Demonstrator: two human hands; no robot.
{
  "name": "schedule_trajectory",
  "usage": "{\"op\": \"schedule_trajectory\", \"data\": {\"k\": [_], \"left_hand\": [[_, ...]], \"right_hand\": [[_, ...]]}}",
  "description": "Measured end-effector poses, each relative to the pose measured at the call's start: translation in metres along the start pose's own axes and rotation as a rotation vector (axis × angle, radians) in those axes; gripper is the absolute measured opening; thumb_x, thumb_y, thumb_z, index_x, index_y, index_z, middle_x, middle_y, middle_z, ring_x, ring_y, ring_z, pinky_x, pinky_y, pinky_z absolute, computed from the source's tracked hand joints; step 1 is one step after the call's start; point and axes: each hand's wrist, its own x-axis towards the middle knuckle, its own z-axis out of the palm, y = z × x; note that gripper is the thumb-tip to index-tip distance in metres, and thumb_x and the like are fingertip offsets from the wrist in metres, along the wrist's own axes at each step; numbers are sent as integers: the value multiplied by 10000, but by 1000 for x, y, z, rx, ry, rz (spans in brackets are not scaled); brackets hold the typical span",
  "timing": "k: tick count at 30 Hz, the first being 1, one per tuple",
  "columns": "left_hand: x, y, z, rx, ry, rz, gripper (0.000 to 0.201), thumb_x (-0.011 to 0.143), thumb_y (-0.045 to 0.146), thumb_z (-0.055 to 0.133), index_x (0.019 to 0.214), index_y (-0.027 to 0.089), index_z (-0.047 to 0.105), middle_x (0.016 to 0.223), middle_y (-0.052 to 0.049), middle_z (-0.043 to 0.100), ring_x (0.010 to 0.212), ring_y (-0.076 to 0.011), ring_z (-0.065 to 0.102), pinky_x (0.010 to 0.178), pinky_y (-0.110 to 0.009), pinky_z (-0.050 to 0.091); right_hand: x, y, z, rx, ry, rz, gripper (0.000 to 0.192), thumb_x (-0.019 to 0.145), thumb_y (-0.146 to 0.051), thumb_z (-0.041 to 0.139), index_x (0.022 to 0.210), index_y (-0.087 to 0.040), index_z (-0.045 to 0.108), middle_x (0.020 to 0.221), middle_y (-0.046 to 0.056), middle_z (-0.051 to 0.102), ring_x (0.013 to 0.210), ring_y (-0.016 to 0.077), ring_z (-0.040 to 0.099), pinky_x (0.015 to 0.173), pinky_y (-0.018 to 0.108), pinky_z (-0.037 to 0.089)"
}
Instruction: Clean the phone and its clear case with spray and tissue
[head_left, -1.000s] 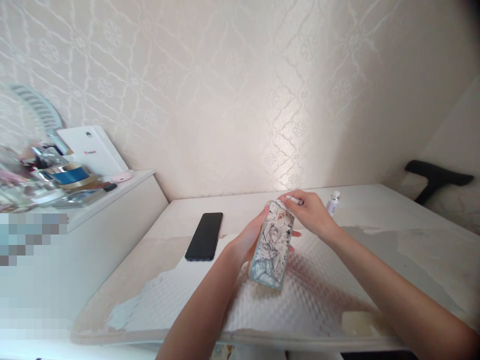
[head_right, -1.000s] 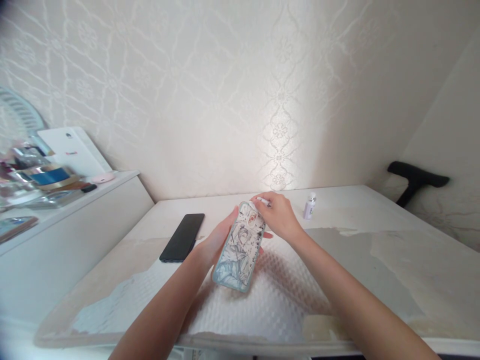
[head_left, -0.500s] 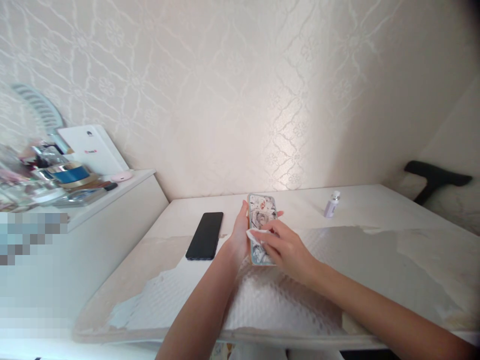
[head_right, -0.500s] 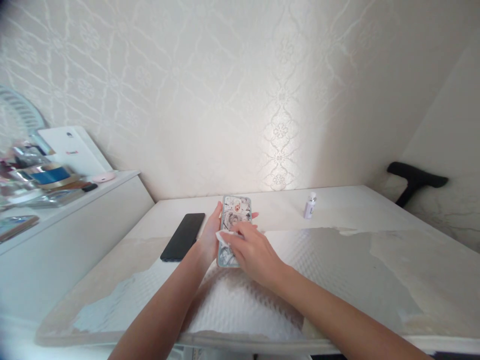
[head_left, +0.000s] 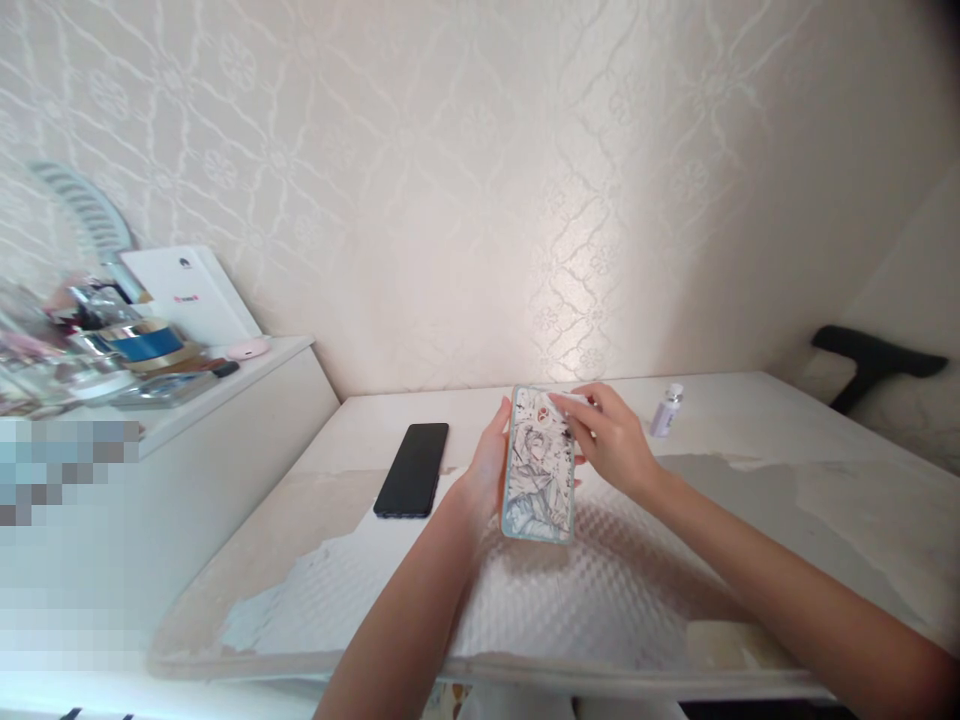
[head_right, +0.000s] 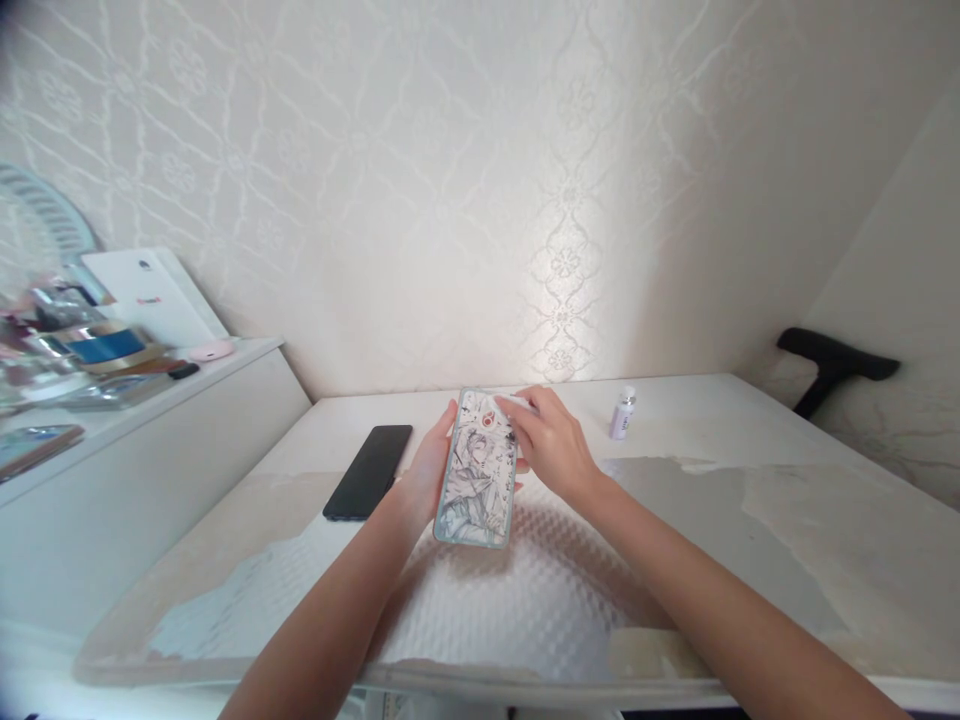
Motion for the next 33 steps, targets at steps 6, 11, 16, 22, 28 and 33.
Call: {"op": "schedule_trajectory", "data": {"k": [6, 11, 16, 22, 28, 33], "left_hand": [[-2, 2, 2, 13, 30, 8, 661, 780, 606, 281, 1164, 109, 484, 1011, -153, 615, 858, -260, 597, 729, -409, 460], [-3, 7, -3, -20, 67, 111, 692, 770, 623, 266, 1150, 97, 505, 1011, -164, 612, 813, -250, 603, 707, -384, 467], [-4, 10, -5, -12, 87, 110, 694, 765, 628, 256, 1141, 105, 514, 991, -159, 620, 791, -246, 606, 690, -377, 470], [-3, 6, 2, 57, 88, 13, 661, 760, 618, 304, 1103, 97, 525, 941, -157, 630, 747, -240, 607, 658, -375, 472], [-3, 8, 3, 146, 172, 113, 674, 728, 666, 307, 1043, 119, 543, 836, -127, 624, 674, -200, 594, 587, -311, 469], [-4, 15, -9, 371, 510, 274, 695, 637, 721, 394, 1006, 150, 537, 848, -112, 594, 681, -191, 579, 559, -271, 449]], "right_hand": [[2, -3, 1, -6, 38, -5, 282, 839, -198, 405, 1060, -230, 577, 873, 75, 534, 791, 165, 505, 623, 269, 434], [-33, -37, -9, 99, -205, -274, 269, 847, -207, 411, 1073, -215, 558, 860, 48, 581, 716, 130, 513, 600, 234, 417], [-37, -34, -6, 61, -239, -327, 285, 849, -193, 407, 1099, -236, 537, 862, 38, 590, 740, 131, 516, 623, 243, 416], [-8, 13, 11, -44, 91, -36, 276, 826, -181, 430, 1057, -225, 575, 842, 67, 551, 780, 160, 511, 624, 272, 433], [-5, 23, 15, -42, 189, 91, 263, 817, -212, 447, 1026, -237, 603, 834, 56, 546, 769, 161, 513, 650, 285, 434], [-13, 27, 6, -7, 163, 147, 259, 822, -240, 444, 1023, -229, 606, 821, 52, 543, 739, 153, 521, 645, 281, 437]]}}
